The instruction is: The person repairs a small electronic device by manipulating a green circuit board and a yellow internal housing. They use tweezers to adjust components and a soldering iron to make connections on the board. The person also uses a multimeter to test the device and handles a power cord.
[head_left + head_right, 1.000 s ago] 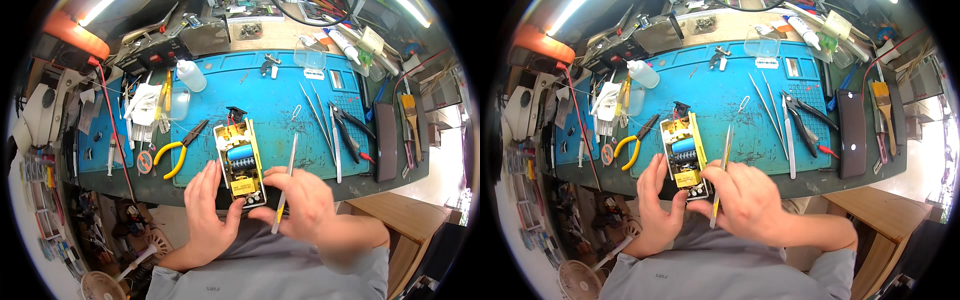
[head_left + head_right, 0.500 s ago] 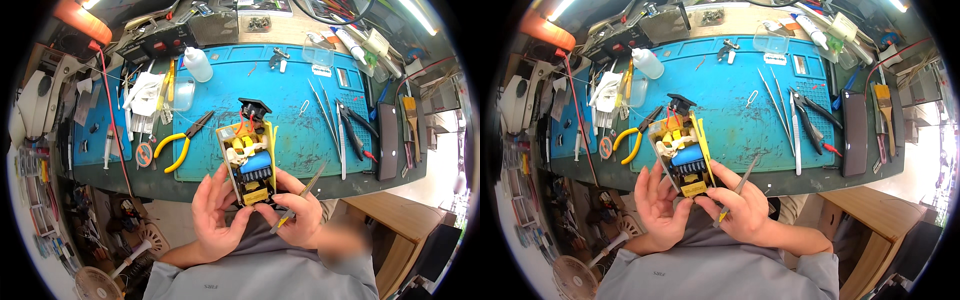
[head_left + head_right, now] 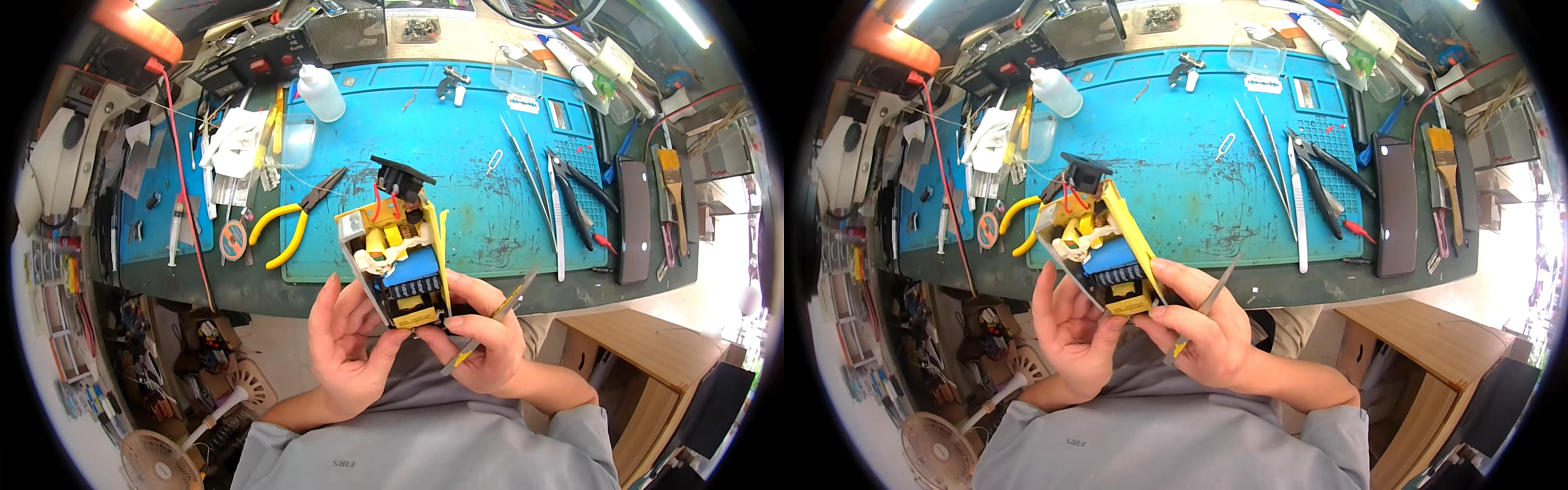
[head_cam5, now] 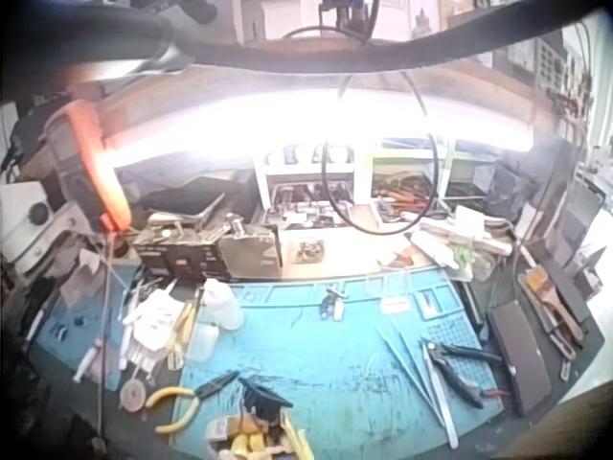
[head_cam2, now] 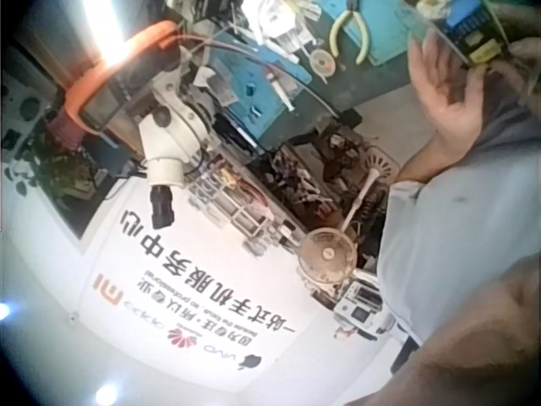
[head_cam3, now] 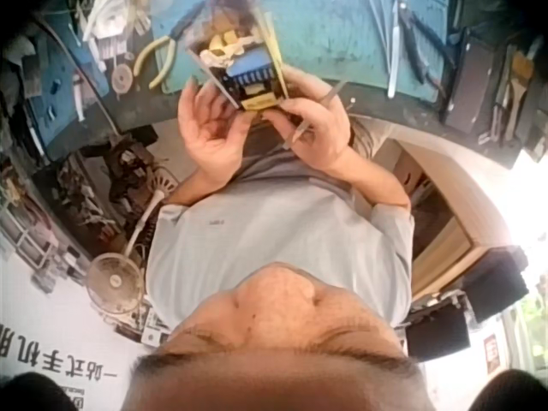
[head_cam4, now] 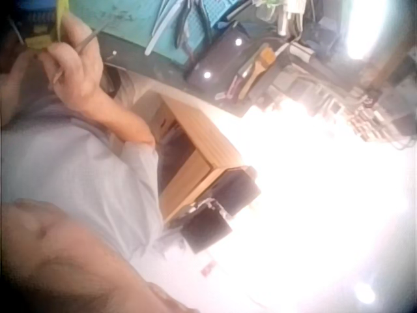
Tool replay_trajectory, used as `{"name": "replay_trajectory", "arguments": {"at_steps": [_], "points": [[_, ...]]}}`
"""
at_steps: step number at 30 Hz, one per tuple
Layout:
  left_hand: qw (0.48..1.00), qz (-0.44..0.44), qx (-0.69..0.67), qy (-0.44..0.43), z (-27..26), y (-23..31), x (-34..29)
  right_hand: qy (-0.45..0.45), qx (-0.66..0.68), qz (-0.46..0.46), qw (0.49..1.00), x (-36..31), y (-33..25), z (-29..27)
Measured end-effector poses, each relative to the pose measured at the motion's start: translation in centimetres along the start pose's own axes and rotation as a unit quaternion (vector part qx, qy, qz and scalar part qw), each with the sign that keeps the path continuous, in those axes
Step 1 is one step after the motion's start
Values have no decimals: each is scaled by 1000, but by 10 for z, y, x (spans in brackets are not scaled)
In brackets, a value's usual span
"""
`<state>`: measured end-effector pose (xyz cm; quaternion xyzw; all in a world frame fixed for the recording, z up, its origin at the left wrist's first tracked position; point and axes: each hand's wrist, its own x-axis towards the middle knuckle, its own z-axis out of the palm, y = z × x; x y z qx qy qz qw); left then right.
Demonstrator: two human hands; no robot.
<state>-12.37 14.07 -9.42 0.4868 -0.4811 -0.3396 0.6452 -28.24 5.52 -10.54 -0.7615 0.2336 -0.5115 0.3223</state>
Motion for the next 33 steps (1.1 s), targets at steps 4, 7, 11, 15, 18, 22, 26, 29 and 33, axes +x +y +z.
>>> {"name": "replay_trajectory", "arguments": {"at_steps": [4, 7, 11, 15, 18, 22, 26, 29, 33], "points": [[999, 30, 9, -11, 0, 4, 3, -5, 122, 47, 991, 1, -1, -4], [998, 58, -3, -34, 3, 7, 6, -7, 162, 99, 982, 3, -9, -9], [995, 82, -16, -57, 13, 12, 9, -17, 299, 190, 935, 5, -13, -16], [992, 111, -24, -51, 26, 12, 9, -37, 399, 290, 869, 11, -15, -31], [987, 143, 50, -57, 26, 17, 14, -24, 435, 337, 834, 18, -23, -29], [954, 225, 199, -8, 27, 16, 18, -5, 412, 393, 822, 18, -29, -27], [912, 243, 331, 3, 27, 18, 18, 9, 384, 425, 820, 20, -29, -25], [902, 230, 366, -17, 23, 19, 15, 6, 380, 427, 821, 23, -30, -21], [900, 226, 371, -49, 22, 14, 16, -5, 382, 433, 816, 27, -30, -22]]}}
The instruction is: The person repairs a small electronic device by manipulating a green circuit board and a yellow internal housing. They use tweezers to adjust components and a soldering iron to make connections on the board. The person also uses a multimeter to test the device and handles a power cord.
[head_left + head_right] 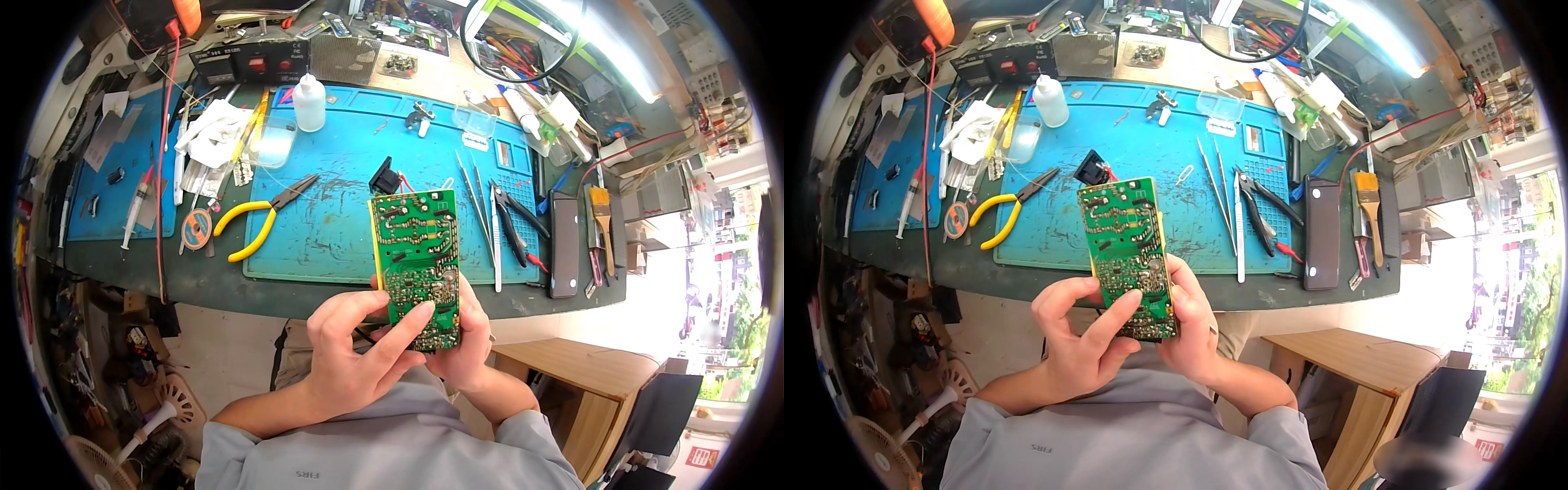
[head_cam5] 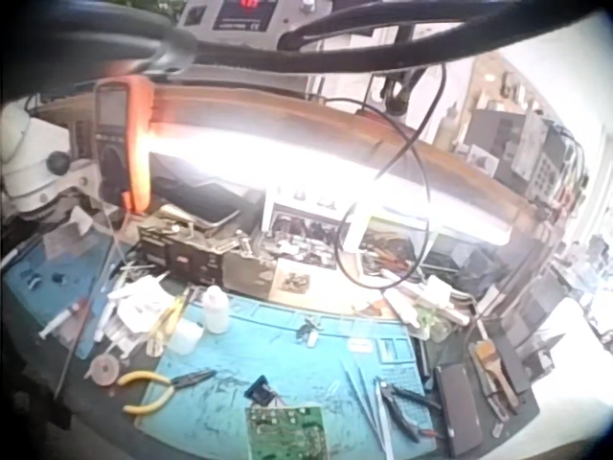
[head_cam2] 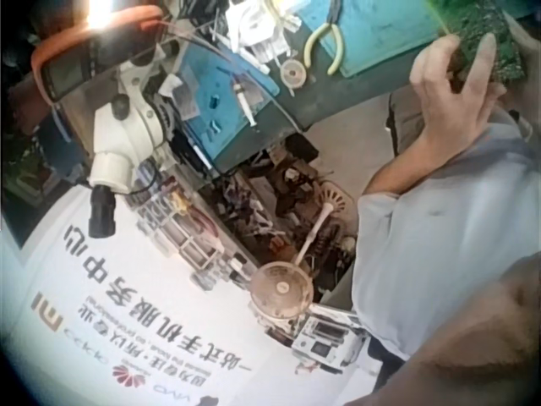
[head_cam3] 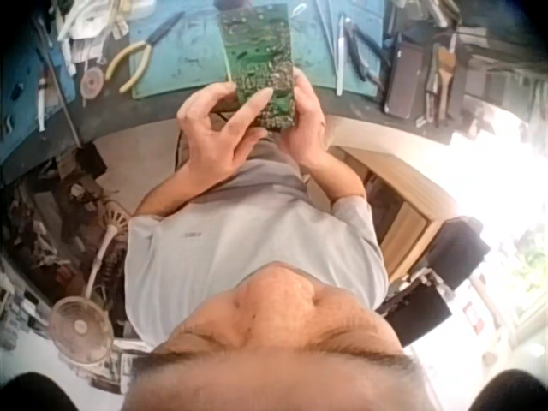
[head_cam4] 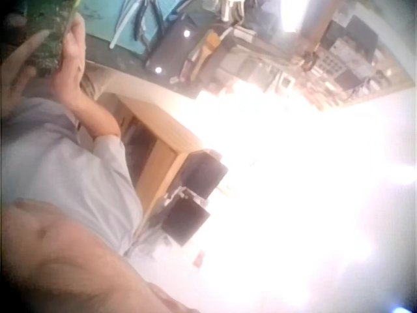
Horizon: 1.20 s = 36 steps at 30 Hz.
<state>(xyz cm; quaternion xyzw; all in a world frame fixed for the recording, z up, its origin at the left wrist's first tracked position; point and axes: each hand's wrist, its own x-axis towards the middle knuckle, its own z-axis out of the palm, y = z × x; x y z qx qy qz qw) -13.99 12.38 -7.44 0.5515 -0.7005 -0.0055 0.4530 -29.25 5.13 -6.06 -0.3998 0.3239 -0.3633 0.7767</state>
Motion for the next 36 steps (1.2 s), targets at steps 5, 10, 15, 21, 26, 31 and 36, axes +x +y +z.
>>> {"name": "replay_trajectory", "arguments": {"at_steps": [5, 10, 15, 21, 26, 31, 36], "points": [[1000, -5, 0, -3, 5, -2, -2, 7, 15, 7, 1000, 4, 2, -4], [1000, -11, 6, 8, 4, -2, 1, -4, 38, 6, 999, 7, 4, -6], [1000, -9, 9, 12, 7, -4, 0, -1, 33, -5, 999, 8, 7, -7], [1000, -3, 9, 17, 7, -6, 1, -5, 28, -1, 1000, 10, 7, -9], [1000, 2, 0, 27, 9, -8, 1, -12, 27, 2, 1000, 9, 3, -6], [999, -1, -18, 44, 12, -9, -1, -4, 26, -4, 1000, 9, 6, -7], [999, 3, -19, 50, 12, -8, 0, 1, 29, 4, 1000, 9, 6, -9]]}}
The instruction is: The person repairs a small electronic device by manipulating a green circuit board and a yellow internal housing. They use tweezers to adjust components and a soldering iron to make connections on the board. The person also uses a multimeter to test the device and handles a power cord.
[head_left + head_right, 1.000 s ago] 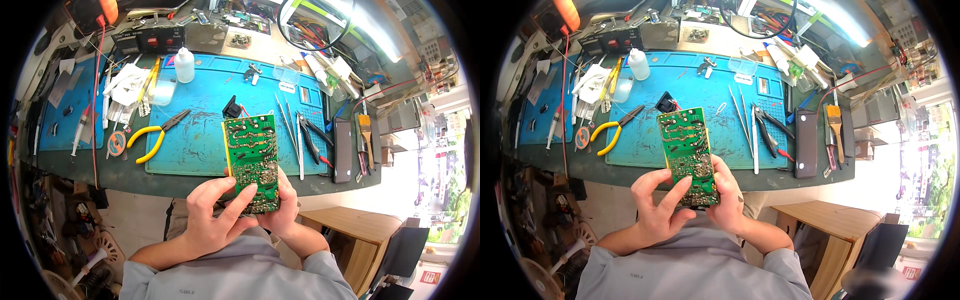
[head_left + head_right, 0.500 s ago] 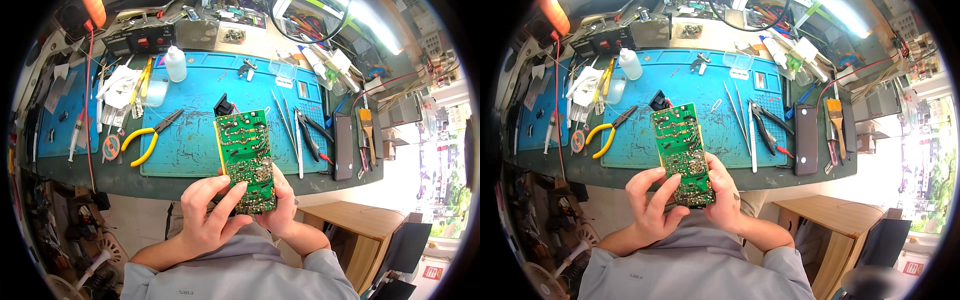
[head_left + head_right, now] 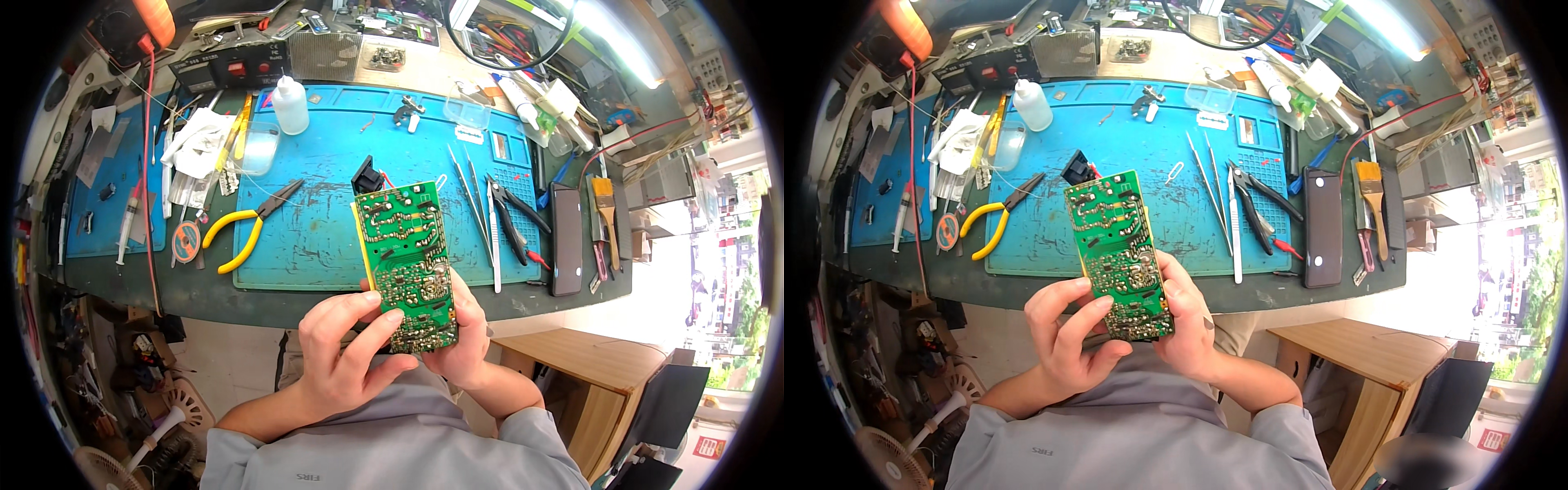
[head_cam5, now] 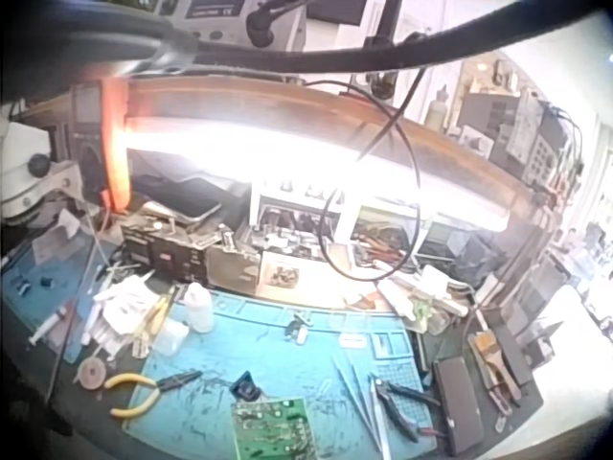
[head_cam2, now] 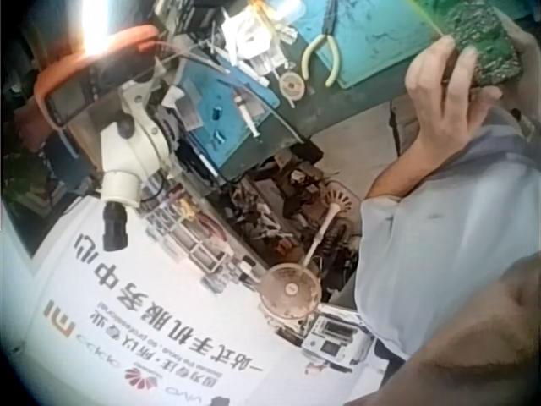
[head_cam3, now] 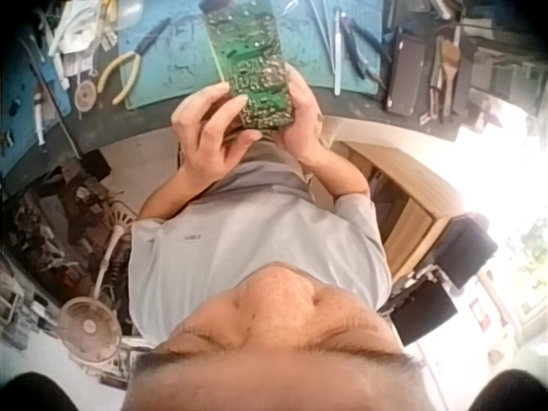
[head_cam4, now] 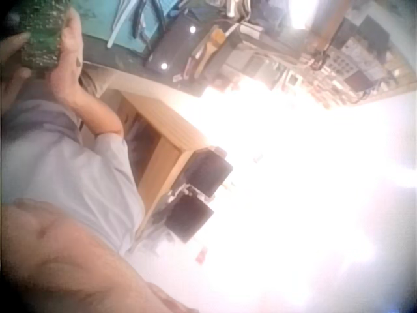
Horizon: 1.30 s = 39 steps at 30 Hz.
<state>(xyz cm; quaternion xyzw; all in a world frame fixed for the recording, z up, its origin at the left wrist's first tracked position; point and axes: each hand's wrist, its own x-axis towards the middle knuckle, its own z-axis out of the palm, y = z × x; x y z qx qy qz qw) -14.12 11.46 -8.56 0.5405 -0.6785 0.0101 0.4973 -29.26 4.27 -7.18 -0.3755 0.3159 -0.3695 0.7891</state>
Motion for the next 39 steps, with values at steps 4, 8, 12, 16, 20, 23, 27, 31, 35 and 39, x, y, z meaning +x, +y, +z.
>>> {"name": "replay_trajectory", "arguments": {"at_steps": [4, 8, 12, 16, 20, 23, 27, 31, 35, 39], "points": [[1000, 0, 4, -1, 0, 1, 0, -7, -1, 2, 1000, 0, 0, -2], [1000, 7, 13, -8, -1, 1, 1, -7, 5, 4, 1000, 1, -1, -1], [999, 13, 23, -22, -1, -1, -2, -17, 10, 0, 1000, 1, -1, -2], [999, 13, 23, -24, -1, -1, -2, -14, 3, -5, 1000, 1, -1, 0], [999, 17, 22, -23, -2, -1, -1, -15, -9, -2, 1000, 1, -1, -1], [1000, 15, 20, -20, -2, -1, -1, -19, -10, -3, 1000, 1, -1, -2], [1000, 11, 14, -11, -2, -1, 1, 1, 4, 6, 1000, 0, -3, 3], [1000, 0, -5, 2, -3, 0, 2, -3, 6, 8, 1000, 1, -3, 4], [1000, 0, -3, 3, -3, 0, 1, -6, 0, 5, 1000, 2, -1, 1], [1000, 2, -1, 3, -2, 0, 1, -8, 2, 2, 1000, 1, -1, 1]]}}
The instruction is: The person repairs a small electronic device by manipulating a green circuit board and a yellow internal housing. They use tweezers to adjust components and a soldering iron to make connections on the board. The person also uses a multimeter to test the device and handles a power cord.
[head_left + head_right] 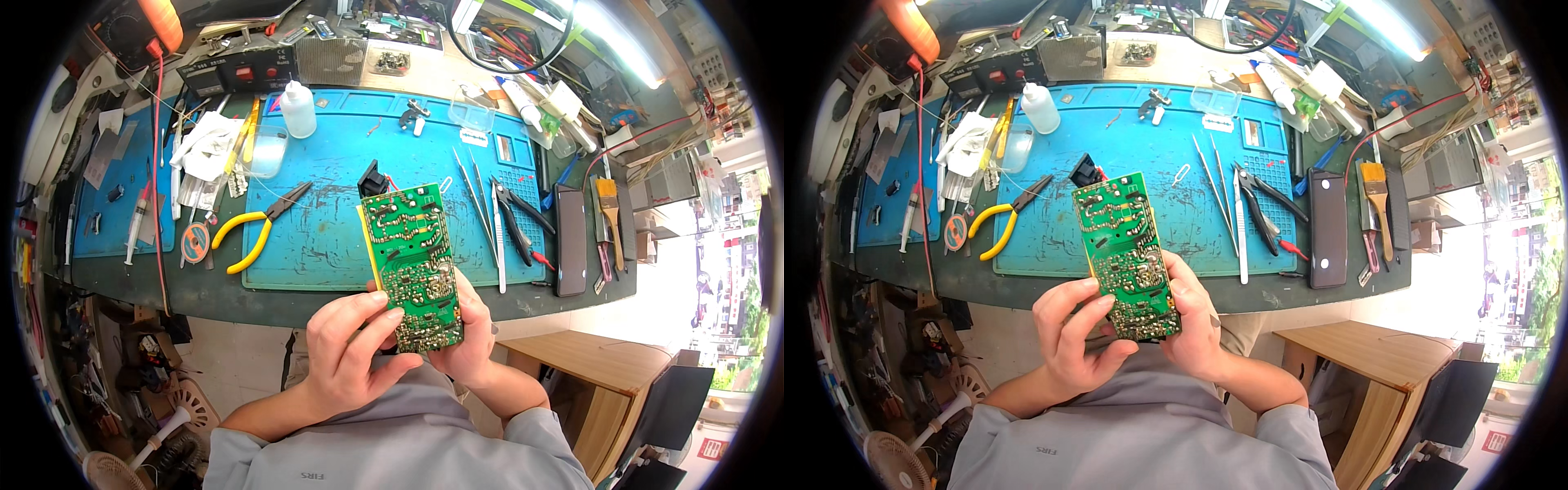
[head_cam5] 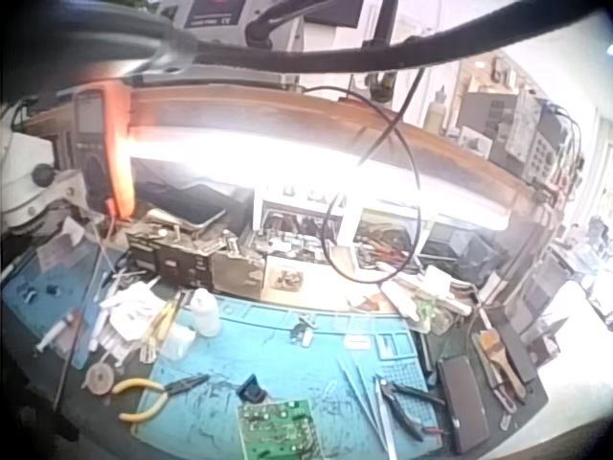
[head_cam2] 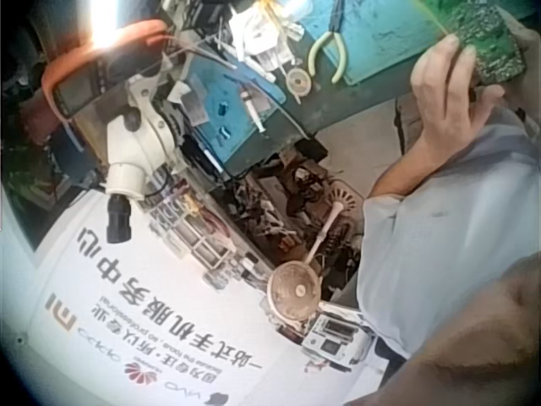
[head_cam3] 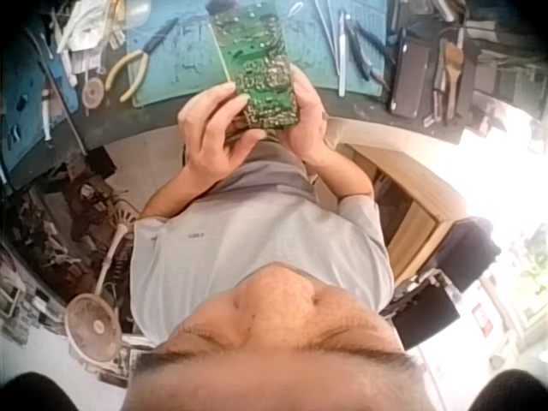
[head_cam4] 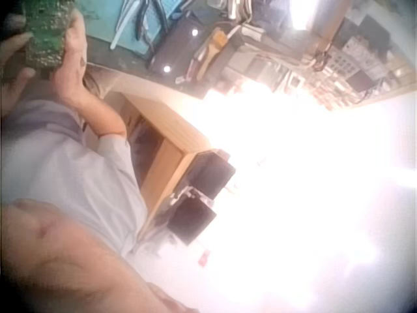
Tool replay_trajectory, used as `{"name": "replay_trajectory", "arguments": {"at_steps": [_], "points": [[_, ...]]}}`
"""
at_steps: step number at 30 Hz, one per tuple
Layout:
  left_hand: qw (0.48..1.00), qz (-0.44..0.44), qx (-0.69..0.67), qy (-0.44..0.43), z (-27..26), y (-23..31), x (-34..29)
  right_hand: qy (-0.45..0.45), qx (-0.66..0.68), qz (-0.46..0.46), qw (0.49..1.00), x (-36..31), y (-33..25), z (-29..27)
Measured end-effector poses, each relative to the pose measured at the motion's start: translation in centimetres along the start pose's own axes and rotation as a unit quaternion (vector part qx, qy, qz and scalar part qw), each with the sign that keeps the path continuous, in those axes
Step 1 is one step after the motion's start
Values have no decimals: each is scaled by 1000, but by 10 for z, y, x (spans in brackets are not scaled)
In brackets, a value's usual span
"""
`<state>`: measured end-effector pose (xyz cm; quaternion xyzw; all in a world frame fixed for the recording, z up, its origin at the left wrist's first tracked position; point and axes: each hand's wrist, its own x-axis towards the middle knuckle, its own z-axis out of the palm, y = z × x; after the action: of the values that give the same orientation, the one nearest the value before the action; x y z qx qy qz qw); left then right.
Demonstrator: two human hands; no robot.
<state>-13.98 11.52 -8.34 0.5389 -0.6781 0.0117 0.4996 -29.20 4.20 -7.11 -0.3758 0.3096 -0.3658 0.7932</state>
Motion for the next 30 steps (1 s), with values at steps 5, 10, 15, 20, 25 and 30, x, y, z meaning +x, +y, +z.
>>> {"name": "replay_trajectory", "arguments": {"at_steps": [5, 10, 15, 20, 25, 30], "points": [[1000, 11, 15, -11, 0, -3, -3, 5, -3, 8, 1000, -1, -2, 2], [1000, 10, 15, -10, 0, -3, -4, 4, 4, 11, 1000, -1, -1, 1], [1000, 10, 18, -11, 0, -3, -3, 4, 6, 7, 1000, -1, -1, 1], [1000, 5, 20, -13, 0, -3, -4, 4, 10, 7, 1000, 0, -2, 3], [999, -4, 27, -22, -2, 0, 0, 15, -1, 11, 1000, 0, -4, 6], [999, -12, 22, -46, -3, 1, 1, 13, -18, 4, 1000, 0, -1, 2]]}}
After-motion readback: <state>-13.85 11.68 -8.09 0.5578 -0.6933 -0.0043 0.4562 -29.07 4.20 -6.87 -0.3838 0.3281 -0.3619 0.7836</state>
